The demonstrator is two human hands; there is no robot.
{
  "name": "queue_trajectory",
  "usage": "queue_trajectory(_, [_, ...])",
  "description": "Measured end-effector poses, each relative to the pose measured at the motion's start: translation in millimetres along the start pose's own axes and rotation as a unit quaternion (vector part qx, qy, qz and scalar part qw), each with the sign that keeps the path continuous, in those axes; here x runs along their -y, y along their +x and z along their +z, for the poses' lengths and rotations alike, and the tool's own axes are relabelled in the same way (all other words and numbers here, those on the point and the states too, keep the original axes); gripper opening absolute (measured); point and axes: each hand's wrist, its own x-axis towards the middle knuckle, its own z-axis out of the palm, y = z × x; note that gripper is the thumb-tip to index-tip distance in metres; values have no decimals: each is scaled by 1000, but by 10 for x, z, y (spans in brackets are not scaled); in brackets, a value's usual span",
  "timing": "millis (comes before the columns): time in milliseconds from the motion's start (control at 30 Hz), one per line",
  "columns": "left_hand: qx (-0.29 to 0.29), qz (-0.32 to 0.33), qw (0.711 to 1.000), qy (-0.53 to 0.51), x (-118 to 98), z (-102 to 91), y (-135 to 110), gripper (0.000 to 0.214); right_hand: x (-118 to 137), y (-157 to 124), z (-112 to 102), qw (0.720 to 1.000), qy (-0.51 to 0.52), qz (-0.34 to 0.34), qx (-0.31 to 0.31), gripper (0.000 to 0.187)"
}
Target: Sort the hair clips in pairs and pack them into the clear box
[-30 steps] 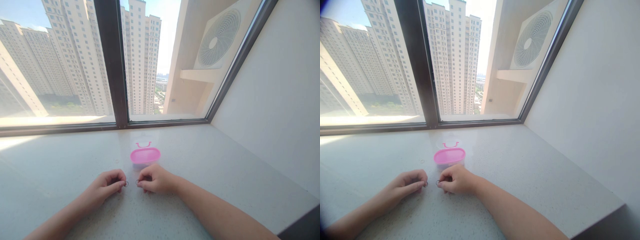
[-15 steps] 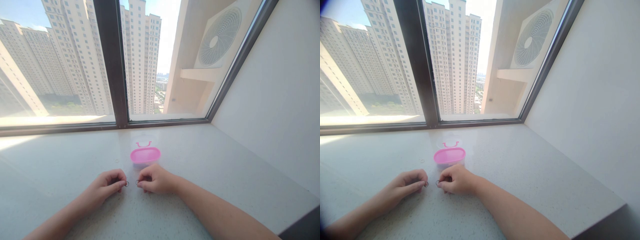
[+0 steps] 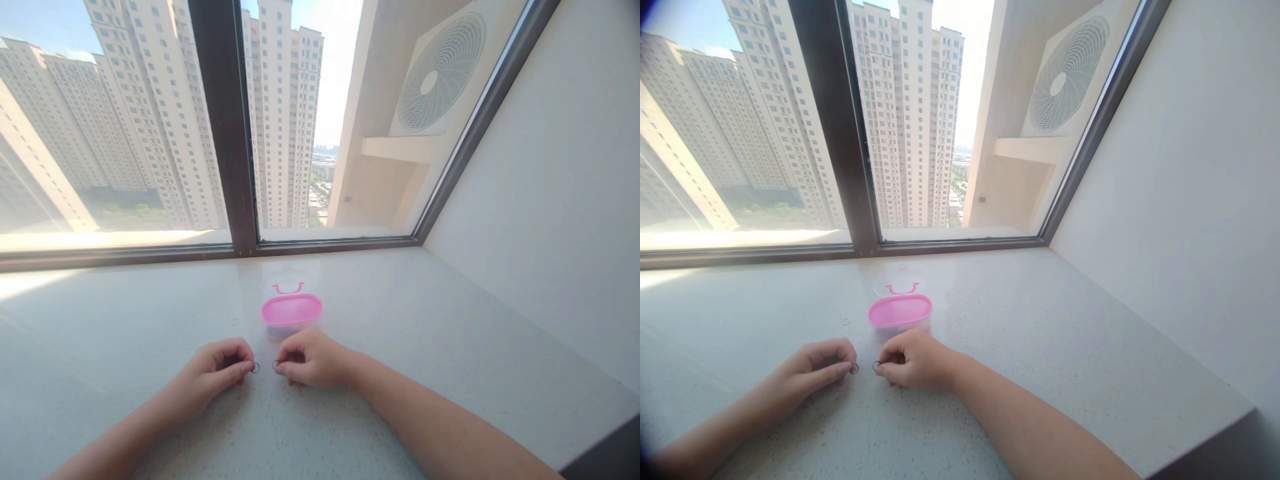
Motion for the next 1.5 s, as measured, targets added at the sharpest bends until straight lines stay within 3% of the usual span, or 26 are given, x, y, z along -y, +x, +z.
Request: queue_trajectory(1500, [6,5,1000,-9,18,-3,3,24,9,-6,0,1000,6,-18,-5,12])
